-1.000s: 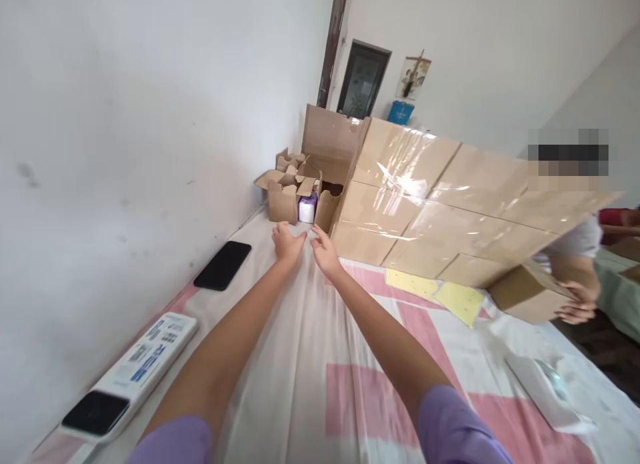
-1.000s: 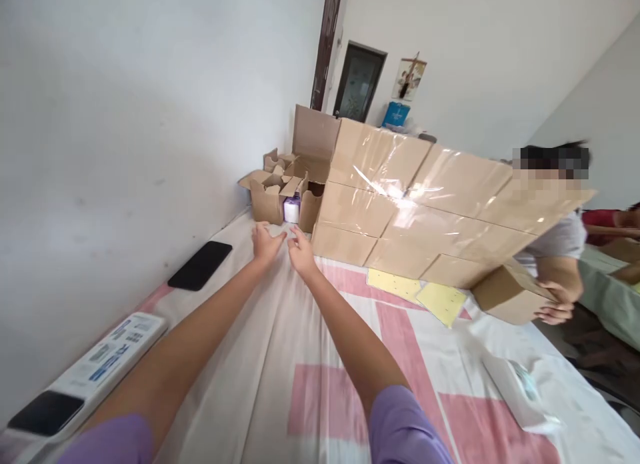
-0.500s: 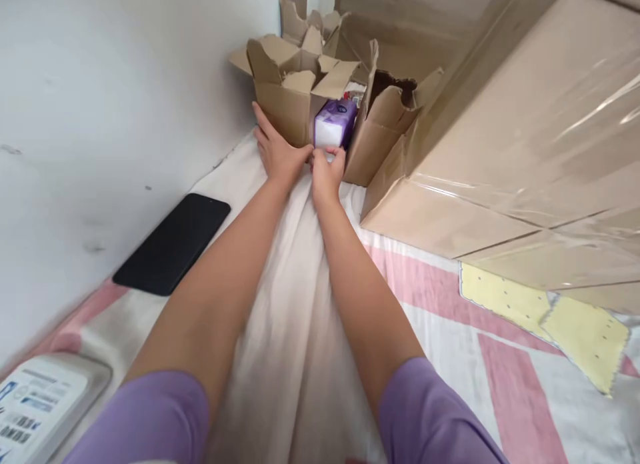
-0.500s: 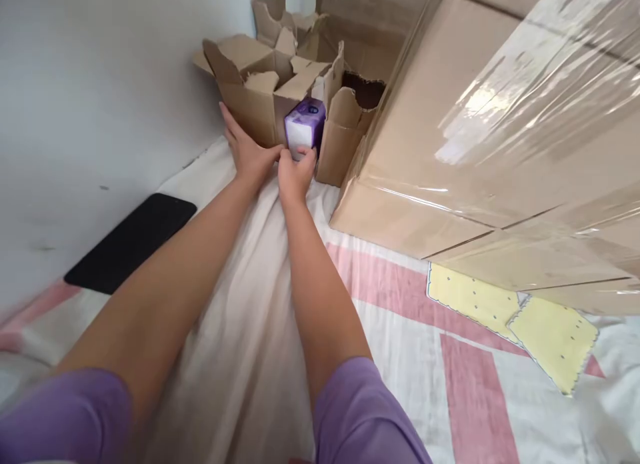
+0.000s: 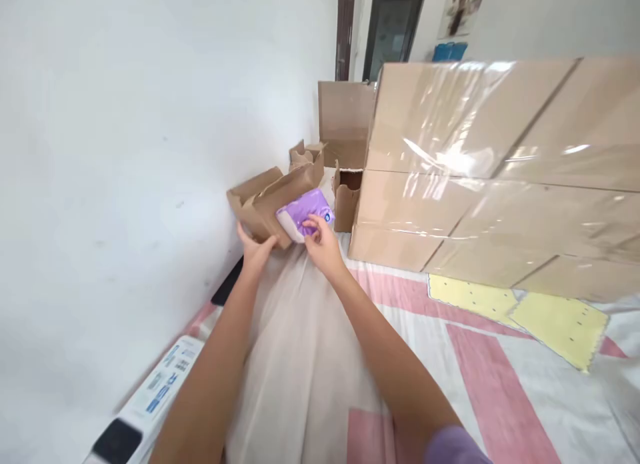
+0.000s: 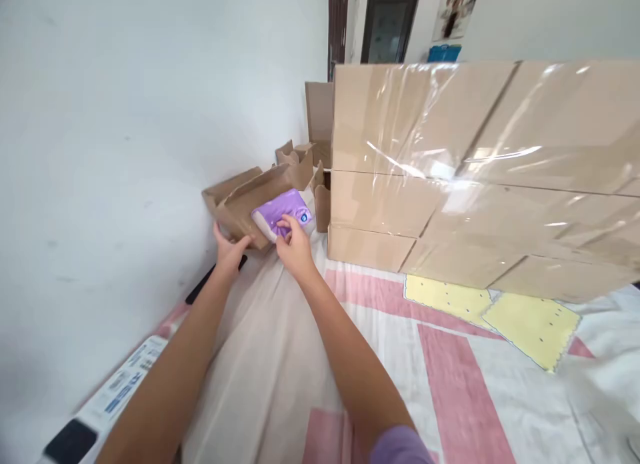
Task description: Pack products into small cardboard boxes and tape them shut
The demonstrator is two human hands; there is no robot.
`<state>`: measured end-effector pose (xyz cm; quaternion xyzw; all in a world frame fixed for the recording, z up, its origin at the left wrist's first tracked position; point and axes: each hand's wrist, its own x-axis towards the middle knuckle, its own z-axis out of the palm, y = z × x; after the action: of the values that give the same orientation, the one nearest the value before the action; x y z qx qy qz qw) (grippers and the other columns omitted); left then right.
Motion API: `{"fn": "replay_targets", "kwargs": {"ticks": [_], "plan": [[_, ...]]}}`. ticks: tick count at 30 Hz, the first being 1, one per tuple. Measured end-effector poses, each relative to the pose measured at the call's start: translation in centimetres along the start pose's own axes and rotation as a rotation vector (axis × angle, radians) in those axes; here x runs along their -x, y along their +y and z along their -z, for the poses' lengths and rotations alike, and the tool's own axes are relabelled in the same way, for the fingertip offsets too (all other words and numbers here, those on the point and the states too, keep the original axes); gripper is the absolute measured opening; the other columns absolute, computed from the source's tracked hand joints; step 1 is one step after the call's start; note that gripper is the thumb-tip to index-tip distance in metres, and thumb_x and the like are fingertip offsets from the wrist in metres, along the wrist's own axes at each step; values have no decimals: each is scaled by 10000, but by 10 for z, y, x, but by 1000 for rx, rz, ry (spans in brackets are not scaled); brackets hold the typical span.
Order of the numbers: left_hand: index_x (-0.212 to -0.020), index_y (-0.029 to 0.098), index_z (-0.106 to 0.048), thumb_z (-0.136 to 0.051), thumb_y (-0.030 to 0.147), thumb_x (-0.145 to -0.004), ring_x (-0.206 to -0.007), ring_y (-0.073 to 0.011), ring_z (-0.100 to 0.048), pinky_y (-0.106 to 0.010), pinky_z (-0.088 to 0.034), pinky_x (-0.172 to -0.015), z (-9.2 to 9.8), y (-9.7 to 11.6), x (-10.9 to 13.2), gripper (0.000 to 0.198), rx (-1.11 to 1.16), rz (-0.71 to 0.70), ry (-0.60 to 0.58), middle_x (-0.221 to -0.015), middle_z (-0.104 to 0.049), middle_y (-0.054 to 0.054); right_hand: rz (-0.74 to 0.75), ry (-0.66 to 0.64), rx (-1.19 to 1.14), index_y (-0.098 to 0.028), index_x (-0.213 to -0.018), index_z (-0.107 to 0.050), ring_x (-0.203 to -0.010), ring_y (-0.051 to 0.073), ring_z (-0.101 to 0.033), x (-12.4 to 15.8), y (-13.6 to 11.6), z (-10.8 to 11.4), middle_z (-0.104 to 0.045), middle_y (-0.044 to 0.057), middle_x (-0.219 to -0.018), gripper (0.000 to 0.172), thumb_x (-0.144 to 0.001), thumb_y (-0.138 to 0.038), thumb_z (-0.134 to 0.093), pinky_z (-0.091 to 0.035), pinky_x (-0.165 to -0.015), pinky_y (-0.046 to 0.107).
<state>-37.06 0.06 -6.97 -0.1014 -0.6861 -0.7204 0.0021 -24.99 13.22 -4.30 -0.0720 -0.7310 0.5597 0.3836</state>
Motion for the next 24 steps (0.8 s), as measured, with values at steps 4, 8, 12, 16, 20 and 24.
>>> {"fn": "replay_targets", "kwargs": {"ticks": [4,8,12,16,20,24], "plan": [[-1634,319,-95,-837,267,-632,-1156,-254,-681,-410,-592,-986,33,-1,95,1247,104,45,-80,-1367,-565,-140,66,-60,158,-253,-1329,-618,-1159,261,-610,98,-63,45,-753,57,-1181,504,-843,-131,-561,-526,-1019,440],[-1620,346,-105,-842,351,-605,-1122,-247,-679,-389,-600,-930,26,8,185,1255,105,53,-287,-1349,-552,-126,46,-6,321,-282,-1343,-652,-1291,297,-554,202,-117,105,-723,64,-1283,491,-873,-159,-585,-429,-1150,529],[-1624,318,-59,-848,356,-594,-1162,-273,-661,-458,-568,-1017,-5,16,268,1298,58,-17,-454,-1372,-522,-143,-27,162,390,-312,-1445,-596,-1360,307,-528,306,-144,154,-641,73,-1442,582,-875,-212,-655,-411,-1191,542],[-1633,324,-31,-846,376,-636,-1331,-327,-581,-531,-443,-1190,-22,12,339,1289,47,-113,-584,-1435,-489,-153,-72,406,408,-329,-1502,-524,-1429,303,-505,384,-153,174,-590,89,-1504,593,-922,-278,-641,-408,-1212,547],[-1621,444,-47,-866,366,-651,-1461,-358,-469,-551,-416,-1218,-16,-1,370,1271,83,-134,-715,-1570,-404,-118,-100,529,533,-318,-1508,-501,-1478,355,-447,417,-158,186,-535,116,-1555,626,-902,-298,-655,-319,-1240,638],[-1639,381,34,-873,369,-645,-1498,-368,-425,-591,-358,-1243,-8,-9,367,1346,101,-139,-815,-1625,-345,-161,-181,567,598,-302,-1577,-403,-1566,402,-297,414,-163,209,-328,134,-1689,823,-821,-317,-727,-229,-1260,680]]}}
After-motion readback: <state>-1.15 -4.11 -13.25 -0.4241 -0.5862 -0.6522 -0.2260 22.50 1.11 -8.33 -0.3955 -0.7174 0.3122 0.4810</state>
